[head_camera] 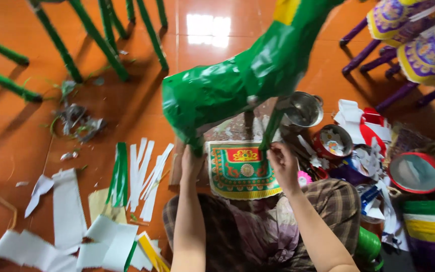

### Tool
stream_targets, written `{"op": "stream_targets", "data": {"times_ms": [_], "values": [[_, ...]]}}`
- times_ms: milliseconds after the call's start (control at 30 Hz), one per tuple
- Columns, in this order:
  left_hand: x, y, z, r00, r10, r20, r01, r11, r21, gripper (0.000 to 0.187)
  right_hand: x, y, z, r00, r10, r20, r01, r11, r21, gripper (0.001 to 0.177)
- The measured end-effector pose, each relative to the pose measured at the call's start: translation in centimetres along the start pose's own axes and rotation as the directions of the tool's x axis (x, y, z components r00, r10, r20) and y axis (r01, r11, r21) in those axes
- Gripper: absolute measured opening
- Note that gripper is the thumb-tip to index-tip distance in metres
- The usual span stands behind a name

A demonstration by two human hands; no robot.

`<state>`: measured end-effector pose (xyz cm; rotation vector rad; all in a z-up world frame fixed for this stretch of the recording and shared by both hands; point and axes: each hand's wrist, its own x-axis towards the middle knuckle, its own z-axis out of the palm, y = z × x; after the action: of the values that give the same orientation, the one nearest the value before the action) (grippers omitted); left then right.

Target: Decorating a green paper horse figure with colorful paper patterns and glue.

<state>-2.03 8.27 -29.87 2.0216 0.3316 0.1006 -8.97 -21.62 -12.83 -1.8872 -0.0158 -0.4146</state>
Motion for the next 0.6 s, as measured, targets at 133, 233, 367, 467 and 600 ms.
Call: {"op": "stream_targets", "data": {"times_ms": [133,233,367,467,600], "values": [[-1.6,3.7,-2.1,0.998,0.054,-0.018,-0.053,0.998,0.031,0.077,-1.6,-1.4,6.7,0.976,-0.079,0.205,0.076,0.997,0.02,0.016],[-1.4,3.2,-1.6,0.997,0.071,-0.01,-0.07,0.996,0.053,0.077,-2.0,-2.4,10.9,0.944,-0.105,0.313,0.097,0.994,0.042,0.016],[-0.8,1.5,-0.8,0.998,0.053,0.024,-0.055,0.995,0.082,0.078,-2.2,-7.8,12.4,0.909,-0.077,0.411,0.047,0.996,0.081,0.016],[-1.0,1.9,-1.0,0.999,0.041,0.03,-0.045,0.993,0.113,0.075,-2.8,-6.7,11.3,0.907,0.011,0.421,-0.069,0.99,0.123,0.02],[-1.0,2.5,-1.5,0.999,0.037,0.026,-0.04,0.991,0.129,0.073,-3.5,-5.3,6.5,0.929,0.069,0.363,-0.121,0.985,0.124,0.022]]}}
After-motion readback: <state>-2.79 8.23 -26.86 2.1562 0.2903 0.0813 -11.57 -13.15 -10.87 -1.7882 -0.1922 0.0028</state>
